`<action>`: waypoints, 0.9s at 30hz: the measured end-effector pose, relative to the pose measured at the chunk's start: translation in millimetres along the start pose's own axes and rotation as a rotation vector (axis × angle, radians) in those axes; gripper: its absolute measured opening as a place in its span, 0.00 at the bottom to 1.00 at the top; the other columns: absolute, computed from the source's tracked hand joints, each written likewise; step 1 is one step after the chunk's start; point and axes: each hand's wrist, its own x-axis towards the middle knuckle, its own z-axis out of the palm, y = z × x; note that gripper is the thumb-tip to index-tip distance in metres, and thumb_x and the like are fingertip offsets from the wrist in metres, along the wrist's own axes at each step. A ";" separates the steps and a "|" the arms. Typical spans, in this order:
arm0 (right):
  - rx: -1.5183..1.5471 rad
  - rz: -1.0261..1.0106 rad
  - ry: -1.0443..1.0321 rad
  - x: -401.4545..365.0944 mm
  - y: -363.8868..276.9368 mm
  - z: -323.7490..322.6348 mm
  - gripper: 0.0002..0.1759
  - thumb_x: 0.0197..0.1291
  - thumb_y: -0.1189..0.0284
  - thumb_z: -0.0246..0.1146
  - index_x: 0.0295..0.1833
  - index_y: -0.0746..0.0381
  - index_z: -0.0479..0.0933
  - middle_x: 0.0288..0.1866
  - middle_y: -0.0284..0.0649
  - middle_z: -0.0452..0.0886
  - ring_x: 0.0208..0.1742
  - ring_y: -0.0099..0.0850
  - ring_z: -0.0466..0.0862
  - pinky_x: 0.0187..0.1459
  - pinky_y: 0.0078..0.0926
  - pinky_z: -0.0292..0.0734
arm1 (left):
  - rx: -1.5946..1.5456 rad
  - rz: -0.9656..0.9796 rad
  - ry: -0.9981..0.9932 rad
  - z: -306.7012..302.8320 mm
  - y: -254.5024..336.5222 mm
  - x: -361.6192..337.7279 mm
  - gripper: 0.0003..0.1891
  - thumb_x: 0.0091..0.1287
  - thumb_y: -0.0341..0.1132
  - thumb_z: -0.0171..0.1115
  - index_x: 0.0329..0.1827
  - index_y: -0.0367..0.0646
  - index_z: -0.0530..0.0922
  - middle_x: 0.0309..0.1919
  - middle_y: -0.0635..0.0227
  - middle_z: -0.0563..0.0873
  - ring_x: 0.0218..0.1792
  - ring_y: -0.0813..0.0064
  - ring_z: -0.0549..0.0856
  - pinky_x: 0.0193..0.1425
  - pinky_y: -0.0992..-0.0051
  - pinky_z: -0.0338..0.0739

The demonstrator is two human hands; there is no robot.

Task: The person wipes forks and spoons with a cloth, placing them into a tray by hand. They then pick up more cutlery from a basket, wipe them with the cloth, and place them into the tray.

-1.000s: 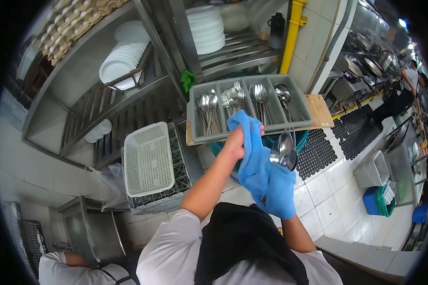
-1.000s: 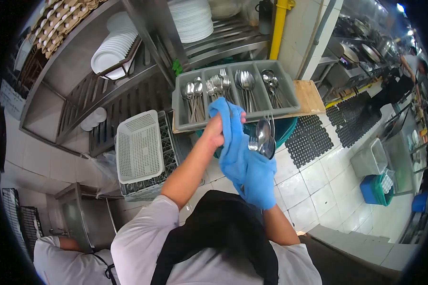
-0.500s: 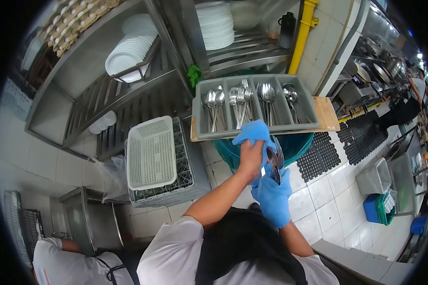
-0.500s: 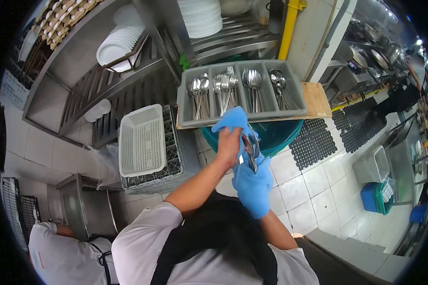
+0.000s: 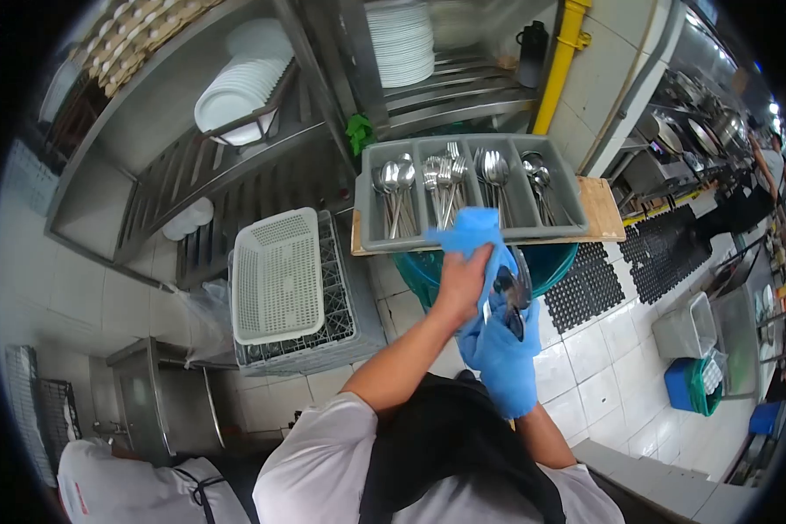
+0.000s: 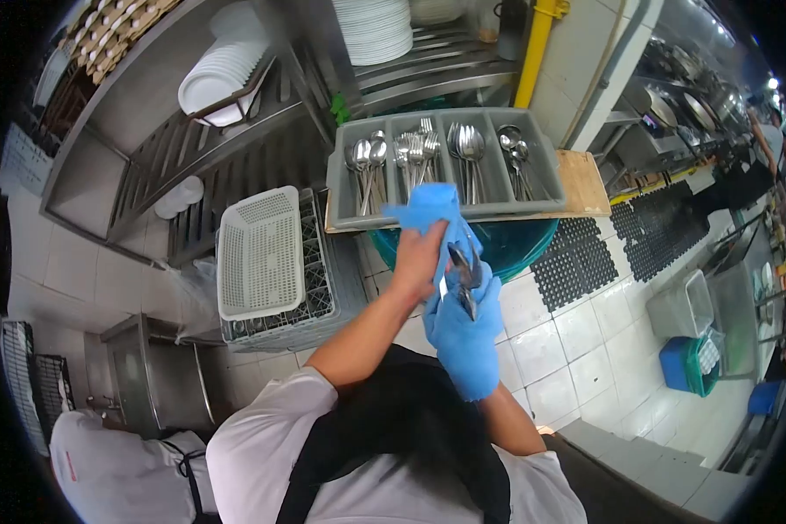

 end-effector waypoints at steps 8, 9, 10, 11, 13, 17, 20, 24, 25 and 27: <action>0.198 0.061 0.023 -5.2 7.8 -9.4 0.23 0.48 0.74 0.71 0.47 0.60 0.67 0.37 0.37 0.77 0.35 0.31 0.80 0.37 0.28 0.77 | -0.401 -0.035 -0.236 -43.3 24.2 24.2 0.19 0.73 0.45 0.54 0.56 0.39 0.77 0.43 0.64 0.86 0.39 0.70 0.85 0.49 0.67 0.80; 0.362 0.207 -0.043 -5.2 16.7 -4.6 0.24 0.47 0.74 0.71 0.49 0.61 0.68 0.37 0.39 0.77 0.35 0.33 0.81 0.38 0.28 0.76 | -0.509 -0.156 -0.336 -32.8 8.6 -11.2 0.21 0.74 0.47 0.52 0.57 0.37 0.76 0.45 0.62 0.86 0.40 0.68 0.86 0.51 0.67 0.80; 0.367 0.224 -0.025 -4.5 8.4 -4.7 0.24 0.47 0.74 0.71 0.49 0.61 0.68 0.37 0.39 0.77 0.35 0.33 0.81 0.38 0.28 0.76 | -0.300 -0.048 -0.284 -28.7 -31.4 -23.1 0.22 0.75 0.47 0.49 0.58 0.37 0.75 0.47 0.61 0.85 0.42 0.68 0.86 0.52 0.67 0.80; 0.422 0.188 0.017 1.2 -6.9 -5.6 0.24 0.49 0.73 0.70 0.50 0.61 0.68 0.38 0.40 0.78 0.36 0.35 0.81 0.38 0.29 0.76 | -0.100 0.068 -0.227 -27.8 -61.6 -26.0 0.22 0.76 0.48 0.46 0.59 0.37 0.74 0.49 0.60 0.85 0.44 0.67 0.86 0.53 0.68 0.81; 0.347 0.125 0.030 7.0 2.5 8.3 0.23 0.54 0.71 0.68 0.54 0.63 0.70 0.42 0.40 0.79 0.40 0.29 0.80 0.40 0.30 0.76 | -0.172 0.026 -0.264 -27.9 -41.1 -7.3 0.20 0.76 0.43 0.46 0.58 0.37 0.75 0.50 0.63 0.84 0.47 0.71 0.83 0.55 0.70 0.78; 0.798 0.494 0.022 6.9 3.8 9.4 0.16 0.56 0.70 0.67 0.48 0.62 0.74 0.37 0.44 0.78 0.40 0.34 0.80 0.42 0.30 0.76 | -0.055 0.021 -0.199 -16.0 -62.6 -18.7 0.17 0.77 0.40 0.45 0.53 0.37 0.78 0.53 0.64 0.81 0.54 0.71 0.79 0.57 0.69 0.74; 0.397 0.120 -0.061 16.1 13.2 -0.7 0.14 0.52 0.67 0.68 0.41 0.61 0.73 0.34 0.45 0.78 0.37 0.37 0.80 0.39 0.31 0.76 | 0.143 0.122 -0.063 -18.4 -61.3 -16.7 0.20 0.77 0.46 0.46 0.49 0.37 0.78 0.51 0.64 0.82 0.47 0.67 0.82 0.46 0.70 0.80; -0.242 -0.412 -0.222 6.8 24.5 -15.5 0.15 0.47 0.64 0.70 0.30 0.61 0.73 0.29 0.46 0.77 0.32 0.42 0.81 0.34 0.32 0.76 | -0.185 -0.309 -0.228 -56.5 -21.3 64.8 0.21 0.75 0.48 0.51 0.58 0.42 0.77 0.55 0.66 0.81 0.50 0.69 0.82 0.53 0.69 0.79; -0.056 -0.350 -0.298 7.6 24.6 -16.4 0.16 0.44 0.64 0.72 0.30 0.61 0.73 0.27 0.45 0.76 0.29 0.44 0.79 0.32 0.33 0.75 | -0.267 -0.317 -0.465 -61.0 -21.0 79.0 0.20 0.74 0.48 0.52 0.59 0.43 0.77 0.55 0.66 0.82 0.50 0.70 0.82 0.54 0.68 0.79; 0.051 -0.467 -0.316 23.4 21.7 -21.5 0.18 0.43 0.64 0.73 0.29 0.61 0.71 0.25 0.44 0.74 0.25 0.43 0.78 0.27 0.34 0.73 | -0.303 -0.336 -0.476 -49.4 -31.7 45.7 0.19 0.73 0.46 0.54 0.57 0.42 0.77 0.52 0.64 0.83 0.47 0.70 0.84 0.55 0.66 0.80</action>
